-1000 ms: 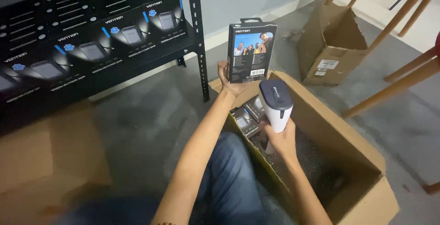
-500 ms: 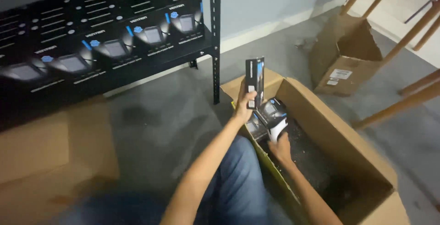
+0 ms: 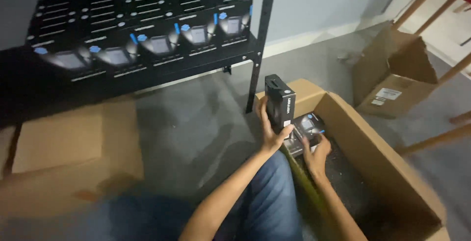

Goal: The person scans several product boxes using a handheld scanner and places them onto a metal shelf.

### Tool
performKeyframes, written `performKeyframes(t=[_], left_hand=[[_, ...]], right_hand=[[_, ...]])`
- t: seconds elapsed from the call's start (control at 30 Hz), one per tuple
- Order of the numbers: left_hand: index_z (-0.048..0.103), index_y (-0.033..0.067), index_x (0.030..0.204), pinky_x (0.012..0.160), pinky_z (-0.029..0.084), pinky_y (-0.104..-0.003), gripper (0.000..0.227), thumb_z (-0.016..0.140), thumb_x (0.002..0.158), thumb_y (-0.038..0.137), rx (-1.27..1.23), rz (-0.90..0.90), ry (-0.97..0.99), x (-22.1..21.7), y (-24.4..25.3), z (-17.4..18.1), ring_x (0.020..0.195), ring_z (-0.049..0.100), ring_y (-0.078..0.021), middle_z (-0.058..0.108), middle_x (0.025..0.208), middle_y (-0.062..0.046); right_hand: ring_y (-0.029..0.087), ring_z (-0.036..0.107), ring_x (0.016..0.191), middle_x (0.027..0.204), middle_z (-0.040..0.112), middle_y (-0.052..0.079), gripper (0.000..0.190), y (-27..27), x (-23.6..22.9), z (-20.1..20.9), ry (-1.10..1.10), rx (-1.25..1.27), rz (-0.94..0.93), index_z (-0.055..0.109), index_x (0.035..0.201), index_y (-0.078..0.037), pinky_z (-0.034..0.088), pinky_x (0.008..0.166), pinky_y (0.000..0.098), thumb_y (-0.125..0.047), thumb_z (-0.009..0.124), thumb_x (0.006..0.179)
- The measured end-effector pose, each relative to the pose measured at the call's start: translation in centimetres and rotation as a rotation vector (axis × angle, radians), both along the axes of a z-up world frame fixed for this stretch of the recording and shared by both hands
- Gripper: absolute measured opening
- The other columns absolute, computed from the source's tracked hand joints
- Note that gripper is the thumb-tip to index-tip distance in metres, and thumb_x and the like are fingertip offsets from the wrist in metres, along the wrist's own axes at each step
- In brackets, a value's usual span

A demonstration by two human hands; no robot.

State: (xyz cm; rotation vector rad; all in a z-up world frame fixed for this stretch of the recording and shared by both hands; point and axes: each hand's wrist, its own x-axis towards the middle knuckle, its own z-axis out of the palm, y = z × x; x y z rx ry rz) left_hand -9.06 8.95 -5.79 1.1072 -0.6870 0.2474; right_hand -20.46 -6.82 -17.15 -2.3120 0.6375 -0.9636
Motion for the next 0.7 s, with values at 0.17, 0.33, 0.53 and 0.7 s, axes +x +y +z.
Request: performKeyframes(t=[0.17,0.33,0.53,0.7], left_hand=[[0.03,0.0034,0.157,0.12,0.019,-0.057,0.114,0.087,0.069,0.047,0.073,0.377,-0.148,0.4,4.5,5.1,0.146,0.021,-0.04,0.027,0.153,-0.022],[0.033,0.0053,0.155,0.118,0.022,-0.064,0.115,0.092,0.064,0.044,0.112,0.582,-0.175,3.9,10.1,7.4,0.145,0.019,-0.0472,0.018,0.156,-0.025],[0.024,0.0062,0.159,0.124,0.012,-0.058,0.101,0.079,0.077,0.031,0.072,0.384,-0.278,8.7,22.6,10.1,0.156,0.007,-0.0433,0.01,0.165,-0.028],[0.045,0.0014,0.147,0.111,0.043,-0.055,0.074,0.082,0.088,0.025,0.208,0.523,0.012,14.9,34.2,8.4,0.136,0.051,-0.0428,0.058,0.139,-0.03]], right_hand=[[0.043,0.049,0.132,0.133,0.053,0.027,0.045,11.3,4.1,16.1,-0.188,0.564,0.422,0.048,0.141,-0.001,0.037,0.114,0.0557,-0.032,0.034,0.112],[0.024,0.051,0.127,0.126,0.059,0.014,0.039,16.7,9.5,20.0,-0.268,0.573,0.664,0.054,0.138,-0.008,0.037,0.114,0.0476,-0.034,0.048,0.109],[0.016,0.06,0.116,0.115,0.065,0.008,0.03,23.2,18.3,19.8,-0.499,0.58,0.909,0.055,0.131,-0.006,0.051,0.099,0.0399,-0.005,0.062,0.102],[0.019,0.061,0.119,0.123,0.065,0.007,0.038,32.1,26.0,17.6,-0.479,0.606,1.045,0.057,0.135,-0.005,0.053,0.096,0.0399,-0.006,0.068,0.099]])
